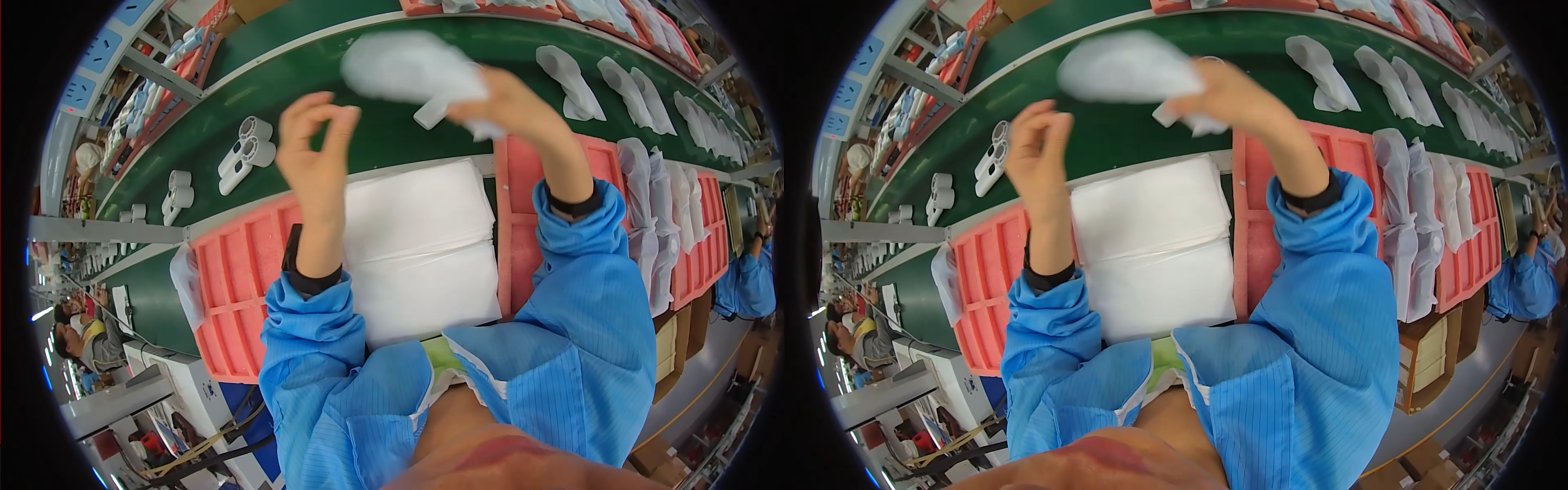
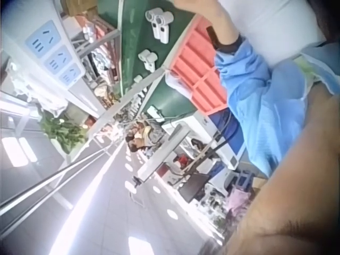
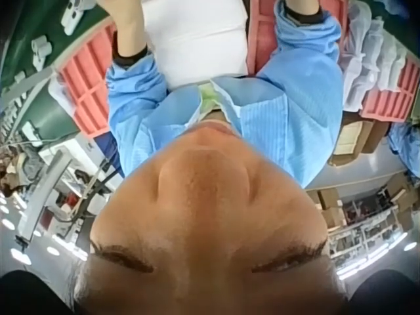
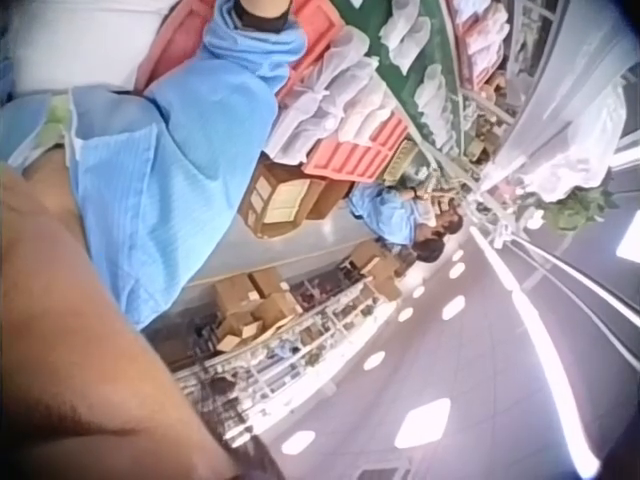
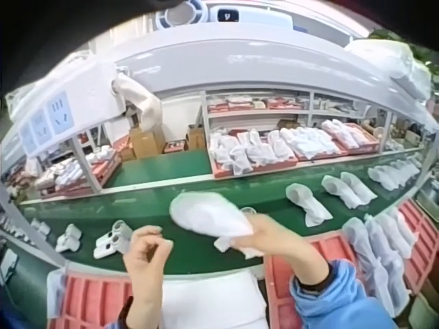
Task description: The person picks up a handheld fan, wraps its head in a white foam sheet, and places it back on the conveyor belt, repeating the process for several fans.
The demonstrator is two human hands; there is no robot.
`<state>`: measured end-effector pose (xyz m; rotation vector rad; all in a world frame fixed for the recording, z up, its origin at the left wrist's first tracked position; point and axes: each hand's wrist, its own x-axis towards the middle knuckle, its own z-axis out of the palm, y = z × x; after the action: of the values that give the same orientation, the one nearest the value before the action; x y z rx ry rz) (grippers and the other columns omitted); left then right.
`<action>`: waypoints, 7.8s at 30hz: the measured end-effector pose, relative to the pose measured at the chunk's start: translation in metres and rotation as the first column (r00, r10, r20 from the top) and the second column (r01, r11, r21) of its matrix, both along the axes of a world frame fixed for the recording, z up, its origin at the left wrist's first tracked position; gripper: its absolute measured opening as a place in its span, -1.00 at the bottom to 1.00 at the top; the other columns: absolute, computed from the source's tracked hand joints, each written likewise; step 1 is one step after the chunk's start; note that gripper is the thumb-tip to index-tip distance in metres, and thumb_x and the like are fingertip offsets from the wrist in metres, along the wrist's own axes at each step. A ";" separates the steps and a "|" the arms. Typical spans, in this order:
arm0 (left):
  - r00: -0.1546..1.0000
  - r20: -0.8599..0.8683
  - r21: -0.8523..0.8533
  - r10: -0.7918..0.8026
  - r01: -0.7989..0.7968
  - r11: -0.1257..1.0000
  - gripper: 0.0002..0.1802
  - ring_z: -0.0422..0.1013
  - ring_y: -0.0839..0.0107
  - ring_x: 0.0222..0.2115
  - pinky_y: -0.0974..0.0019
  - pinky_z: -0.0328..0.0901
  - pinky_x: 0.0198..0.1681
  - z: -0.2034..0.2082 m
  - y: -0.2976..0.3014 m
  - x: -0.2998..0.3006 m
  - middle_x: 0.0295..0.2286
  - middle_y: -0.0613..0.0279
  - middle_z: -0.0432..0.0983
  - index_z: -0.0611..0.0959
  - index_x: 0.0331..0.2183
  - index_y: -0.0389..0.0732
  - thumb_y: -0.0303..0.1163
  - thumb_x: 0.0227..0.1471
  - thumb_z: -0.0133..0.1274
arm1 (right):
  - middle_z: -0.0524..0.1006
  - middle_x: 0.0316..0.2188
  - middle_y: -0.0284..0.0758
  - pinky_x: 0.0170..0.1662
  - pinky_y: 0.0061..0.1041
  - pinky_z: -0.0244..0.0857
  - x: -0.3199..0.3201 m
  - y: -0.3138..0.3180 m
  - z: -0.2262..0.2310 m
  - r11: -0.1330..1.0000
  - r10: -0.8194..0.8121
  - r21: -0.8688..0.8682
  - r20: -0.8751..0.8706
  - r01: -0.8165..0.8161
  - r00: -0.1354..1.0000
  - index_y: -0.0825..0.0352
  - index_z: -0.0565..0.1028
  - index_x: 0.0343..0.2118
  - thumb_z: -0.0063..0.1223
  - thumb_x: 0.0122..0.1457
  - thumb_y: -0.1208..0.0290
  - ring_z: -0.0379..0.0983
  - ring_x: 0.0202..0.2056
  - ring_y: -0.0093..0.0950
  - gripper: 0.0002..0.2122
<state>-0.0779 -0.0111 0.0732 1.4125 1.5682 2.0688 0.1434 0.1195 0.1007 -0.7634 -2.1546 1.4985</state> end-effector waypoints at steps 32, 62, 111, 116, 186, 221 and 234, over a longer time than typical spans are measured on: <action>0.852 0.141 -0.432 -0.503 0.511 0.744 -0.90 0.23 0.69 -0.64 0.58 0.17 -0.54 -0.033 0.006 0.023 -0.50 0.38 0.49 0.67 -0.45 -0.20 -0.45 -0.12 0.27 | 0.51 -0.31 -0.27 -0.18 -0.49 0.33 0.017 0.009 0.016 0.676 -0.374 0.600 -0.221 0.428 0.901 0.36 0.37 -0.14 0.25 -0.28 0.39 0.48 -0.27 -0.41 -0.47; 0.825 -0.565 0.093 -0.030 0.101 0.991 -0.54 0.42 0.31 -0.48 0.40 0.34 -0.47 0.007 -0.027 0.066 -0.37 0.13 0.47 0.58 -0.19 -0.22 -0.70 -0.26 0.16 | 0.37 -0.15 -0.21 -0.23 -0.48 0.38 -0.039 -0.055 -0.011 0.616 -0.210 0.689 -0.324 0.382 0.922 0.37 0.36 -0.09 0.32 -0.24 0.55 0.43 -0.20 -0.30 -0.44; 0.976 -0.210 0.049 0.053 -0.043 0.998 -0.77 0.36 0.44 -0.35 0.43 0.23 -0.26 0.014 -0.011 0.023 -0.34 0.26 0.45 0.58 -0.43 -0.25 -0.43 -0.15 0.30 | 0.51 -0.40 -0.03 -0.32 -0.29 0.34 -0.035 -0.050 -0.017 0.702 -0.349 0.672 0.035 0.236 0.936 0.43 0.36 -0.25 0.13 -0.01 0.44 0.48 -0.37 -0.07 -0.71; 0.966 -0.245 0.024 0.078 -0.075 0.997 -0.75 0.36 0.45 -0.36 0.45 0.23 -0.29 0.011 -0.014 0.020 -0.35 0.26 0.45 0.57 -0.42 -0.25 -0.44 -0.18 0.32 | 0.49 -0.40 -0.03 -0.34 -0.25 0.33 -0.040 -0.062 -0.015 0.695 -0.294 0.682 -0.019 0.227 0.955 0.43 0.33 -0.29 0.14 -0.01 0.44 0.45 -0.37 -0.03 -0.72; 0.910 0.058 -0.392 -0.411 0.400 0.829 -0.92 0.34 0.68 -0.53 0.57 0.22 -0.49 0.005 -0.006 0.015 -0.50 0.36 0.45 0.59 -0.46 -0.29 -0.48 0.01 0.14 | 0.48 -0.35 -0.41 -0.19 -0.61 0.26 0.048 -0.006 0.054 0.918 -0.037 0.376 -0.233 0.125 0.972 0.35 0.43 -0.14 0.21 -0.32 0.49 0.38 -0.29 -0.62 -0.48; 0.969 0.085 -0.017 -0.234 0.236 0.972 -0.61 0.32 0.52 -0.43 0.47 0.27 -0.34 0.012 -0.022 0.043 -0.45 0.30 0.35 0.52 -0.16 -0.25 -0.58 -0.12 0.21 | 0.38 -0.25 -0.24 -0.30 -0.45 0.39 -0.053 -0.072 -0.008 0.578 -0.064 0.768 -0.294 0.276 0.954 0.43 0.47 -0.11 0.34 -0.38 0.64 0.45 -0.28 -0.31 -0.41; 0.943 0.007 -0.062 -0.332 0.332 0.941 -0.60 0.32 0.56 -0.36 0.49 0.26 -0.27 0.018 -0.022 0.041 -0.37 0.32 0.36 0.47 -0.11 -0.31 -0.65 -0.07 0.11 | 0.38 -0.24 -0.25 -0.29 -0.43 0.40 -0.051 -0.065 -0.008 0.582 -0.098 0.756 -0.299 0.299 0.949 0.41 0.47 -0.11 0.33 -0.35 0.62 0.45 -0.27 -0.28 -0.43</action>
<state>-0.0369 -0.0333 0.0914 1.5358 1.2768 1.8051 0.0926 0.0540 0.0927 -0.4394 -2.1411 0.3457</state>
